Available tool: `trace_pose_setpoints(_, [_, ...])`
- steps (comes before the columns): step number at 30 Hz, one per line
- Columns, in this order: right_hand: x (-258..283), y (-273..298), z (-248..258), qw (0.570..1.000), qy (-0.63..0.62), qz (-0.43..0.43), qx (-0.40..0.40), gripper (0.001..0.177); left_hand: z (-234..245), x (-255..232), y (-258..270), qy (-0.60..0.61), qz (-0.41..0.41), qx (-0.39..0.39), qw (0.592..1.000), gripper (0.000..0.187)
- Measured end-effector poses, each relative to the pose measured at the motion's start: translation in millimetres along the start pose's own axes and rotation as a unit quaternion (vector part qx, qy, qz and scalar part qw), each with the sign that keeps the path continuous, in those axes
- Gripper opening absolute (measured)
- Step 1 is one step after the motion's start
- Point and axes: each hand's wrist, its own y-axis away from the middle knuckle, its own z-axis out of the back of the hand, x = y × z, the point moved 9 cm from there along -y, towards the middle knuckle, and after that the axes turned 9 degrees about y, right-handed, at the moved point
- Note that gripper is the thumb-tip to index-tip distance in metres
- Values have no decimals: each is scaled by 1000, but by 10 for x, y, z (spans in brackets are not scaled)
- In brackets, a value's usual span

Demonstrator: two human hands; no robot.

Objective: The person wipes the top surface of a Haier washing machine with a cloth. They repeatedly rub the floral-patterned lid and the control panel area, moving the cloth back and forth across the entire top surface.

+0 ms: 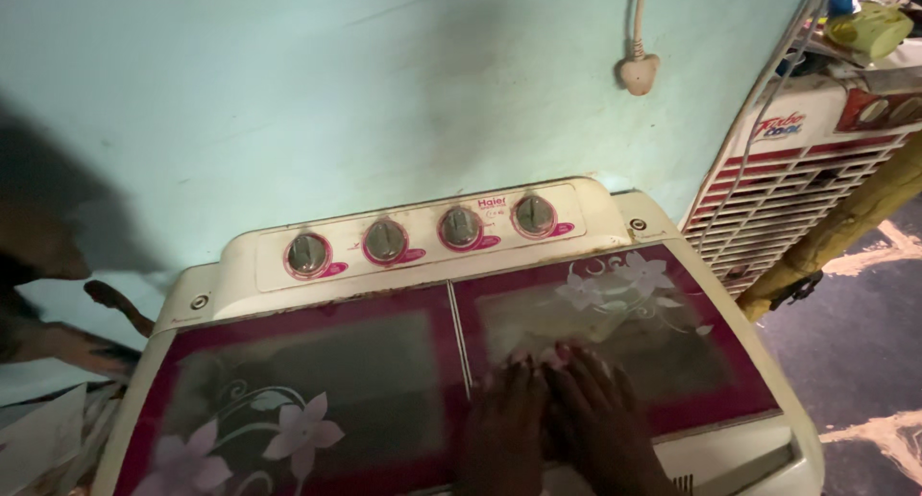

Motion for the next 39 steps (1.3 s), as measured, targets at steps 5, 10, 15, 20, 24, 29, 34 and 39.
trace_pose_setpoints(5, [-128, -381, -128, 996, -59, 21, 64, 61, 222, 33, -346, 57, 24, 72, 996, 66])
trace_pose_setpoints(10, [-234, -573, -181, 995, -81, 52, 31, 61, 233, 156, -552, 66, 46, 65, 995, 64])
trace_pose_setpoints(15, [-331, -846, -362, 995, -61, 62, 56, 57, 73, 377, -834, 25, 37, 5, 999, 67])
trace_pose_setpoints(20, [-396, -985, -508, 990, -38, 115, 77, 45, -41, 535, -1023, 52, 50, -4, 997, 68])
trace_pose_setpoints(24, [-667, -1166, -678, 989, -137, 45, 44, 54, -70, 556, -1188, 70, 38, -41, 996, 66])
trace_pose_setpoints(29, [-937, -1317, -889, 988, -139, 32, 55, 52, -121, 555, -1391, 67, 36, -51, 996, 55])
trace_pose_setpoints(34, [-1198, -1250, -958, 993, -98, 55, 28, 44, -281, 532, -1618, 106, 48, -68, 991, 52])
trace_pose_setpoints(39, [-1453, -1178, -932, 996, -41, 74, 18, 43, -332, 346, -1829, 150, 8, -77, 986, 55])
